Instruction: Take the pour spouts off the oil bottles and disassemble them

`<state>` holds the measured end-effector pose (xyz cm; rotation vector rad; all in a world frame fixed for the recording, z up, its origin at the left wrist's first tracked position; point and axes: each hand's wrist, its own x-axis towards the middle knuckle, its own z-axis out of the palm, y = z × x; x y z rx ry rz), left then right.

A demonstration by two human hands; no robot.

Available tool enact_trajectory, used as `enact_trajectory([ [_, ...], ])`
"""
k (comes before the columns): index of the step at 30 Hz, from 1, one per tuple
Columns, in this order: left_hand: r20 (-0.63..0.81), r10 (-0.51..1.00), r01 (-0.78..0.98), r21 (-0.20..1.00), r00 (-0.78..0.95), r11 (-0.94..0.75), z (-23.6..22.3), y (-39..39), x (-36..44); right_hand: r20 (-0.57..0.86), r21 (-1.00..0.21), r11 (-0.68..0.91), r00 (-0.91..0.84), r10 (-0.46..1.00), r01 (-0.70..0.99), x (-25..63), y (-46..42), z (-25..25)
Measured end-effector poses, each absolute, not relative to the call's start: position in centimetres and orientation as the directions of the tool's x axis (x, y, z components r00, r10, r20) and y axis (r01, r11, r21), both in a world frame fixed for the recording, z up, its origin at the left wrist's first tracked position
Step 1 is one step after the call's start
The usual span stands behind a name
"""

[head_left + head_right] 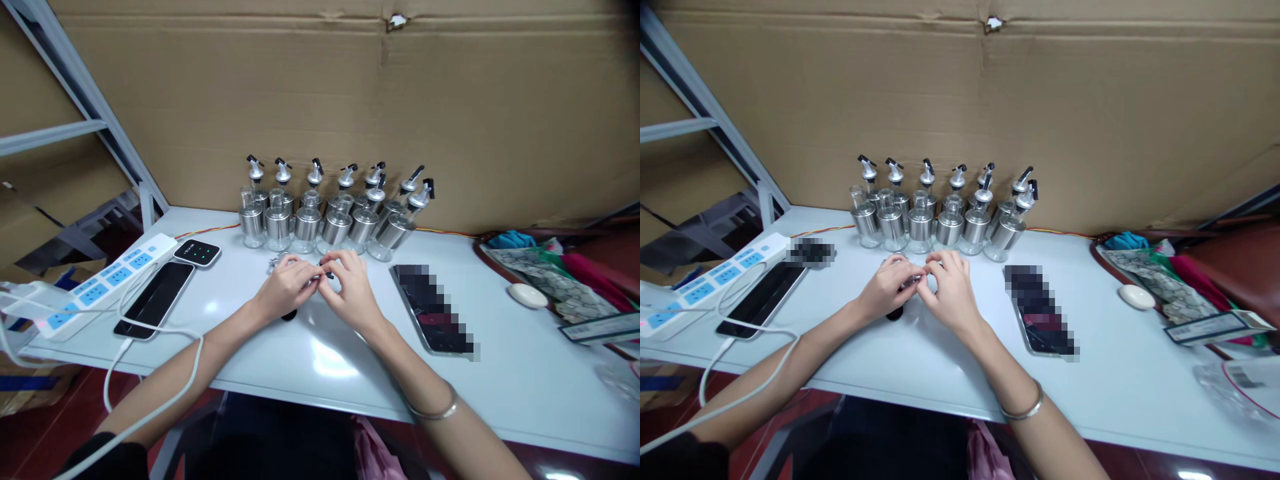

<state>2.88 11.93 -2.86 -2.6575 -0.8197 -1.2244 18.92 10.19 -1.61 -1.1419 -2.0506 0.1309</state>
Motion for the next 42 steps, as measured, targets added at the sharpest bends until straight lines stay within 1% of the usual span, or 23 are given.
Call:
enact_trajectory([
  [5, 0.774, 0.419, 0.501, 0.154, 0.474, -0.852, -2.80, 11.75, 3.15, 0.589, -0.387, 0.602, -0.315, 0.744, 0.698, 18.73, 9.97, -1.43],
  [12, 0.757, 0.449, 0.494, 0.192, 0.475, -0.848, -2.75, 11.86, 3.00, 0.584, -0.371, 0.607, -0.331, 0.741, 0.703, 18.50, 9.95, -1.71],
  [19, 0.769, 0.430, 0.475, 0.188, 0.473, -0.859, -2.60, 11.85, 3.00, 0.581, -0.368, 0.612, -0.340, 0.739, 0.700, 18.48, 9.93, -1.68],
  [25, 0.784, 0.428, 0.487, 0.186, 0.450, -0.853, -2.45, 11.87, 2.89, 0.593, -0.397, 0.627, -0.334, 0.733, 0.670, 18.69, 10.02, -1.82],
  [28, 0.797, 0.421, 0.486, 0.187, 0.434, -0.854, -2.61, 11.90, 2.82, 0.587, -0.461, 0.627, -0.315, 0.746, 0.628, 18.71, 9.98, -1.65],
  [31, 0.804, 0.443, 0.488, 0.223, 0.397, -0.844, -2.95, 11.94, 2.73, 0.577, -0.515, 0.633, -0.313, 0.754, 0.578, 18.72, 9.99, -1.46],
  [35, 0.795, 0.480, 0.498, 0.267, 0.370, -0.825, -3.34, 11.94, 2.64, 0.567, -0.491, 0.660, -0.367, 0.737, 0.568, 18.81, 10.18, -1.52],
  [38, 0.788, 0.480, 0.482, 0.272, 0.385, -0.833, -3.41, 11.90, 2.68, 0.531, -0.461, 0.658, -0.408, 0.742, 0.596, 18.91, 10.29, -1.66],
  [42, 0.786, 0.460, 0.452, 0.263, 0.412, -0.853, -3.40, 11.87, 2.78, 0.500, -0.465, 0.639, -0.413, 0.761, 0.613, 18.99, 10.21, -1.58],
])
